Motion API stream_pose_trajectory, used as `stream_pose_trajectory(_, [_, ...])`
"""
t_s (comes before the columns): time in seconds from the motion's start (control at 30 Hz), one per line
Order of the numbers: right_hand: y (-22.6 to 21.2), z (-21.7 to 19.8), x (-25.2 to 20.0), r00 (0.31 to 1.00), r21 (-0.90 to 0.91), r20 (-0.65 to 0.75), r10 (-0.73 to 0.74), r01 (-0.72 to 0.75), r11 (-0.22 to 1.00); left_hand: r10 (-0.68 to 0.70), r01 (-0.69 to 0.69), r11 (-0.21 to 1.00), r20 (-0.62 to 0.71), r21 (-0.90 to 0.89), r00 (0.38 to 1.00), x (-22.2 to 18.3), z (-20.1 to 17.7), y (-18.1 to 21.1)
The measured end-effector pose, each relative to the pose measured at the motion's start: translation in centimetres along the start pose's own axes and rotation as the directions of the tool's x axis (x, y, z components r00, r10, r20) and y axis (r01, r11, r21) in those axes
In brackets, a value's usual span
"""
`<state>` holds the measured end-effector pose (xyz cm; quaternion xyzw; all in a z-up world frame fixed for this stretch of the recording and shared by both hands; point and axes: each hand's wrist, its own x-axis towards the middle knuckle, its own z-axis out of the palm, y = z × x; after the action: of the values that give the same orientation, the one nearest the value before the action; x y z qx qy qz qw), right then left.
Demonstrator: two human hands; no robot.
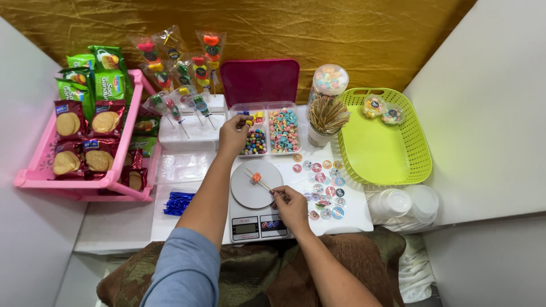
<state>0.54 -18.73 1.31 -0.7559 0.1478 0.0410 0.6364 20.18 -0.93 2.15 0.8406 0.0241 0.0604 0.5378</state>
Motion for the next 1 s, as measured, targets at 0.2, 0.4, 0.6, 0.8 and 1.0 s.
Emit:
stream_pose_trajectory(0.2, [0.4,-0.1,-0.2,0.999,-0.02,0.003,-0.033,0.033,0.999,-0.049,0.061,0.966,0.055,-0.251,0.997,-5.0,-1.9,0.6])
stream_pose_trajectory(0.4, [0.4,-0.2,-1.0,0.997,-0.024,0.001,-0.079,0.079,0.997,-0.157,0.157,0.872,0.039,-0.464,0.987,-10.7,-2.7,-0.7])
stream_pose_trajectory(0.6, [1.4,-0.1,-1.0,0.993,-0.051,-0.001,-0.117,0.116,0.992,-0.32,0.252,0.78,-0.018,-0.572,0.947,-16.1,-2.9,-2.4])
stream_pose_trajectory(0.8, [2.3,-0.5,-1.4,0.992,-0.091,-0.008,-0.124,0.123,0.988,-0.394,0.307,0.74,-0.016,-0.598,0.919,-18.7,-3.1,-1.8])
stream_pose_trajectory(1.0, [2.5,-0.8,-1.8,0.99,-0.097,-0.004,-0.143,0.141,0.985,-0.356,0.261,0.733,-0.028,-0.628,0.934,-18.9,-3.0,-2.2])
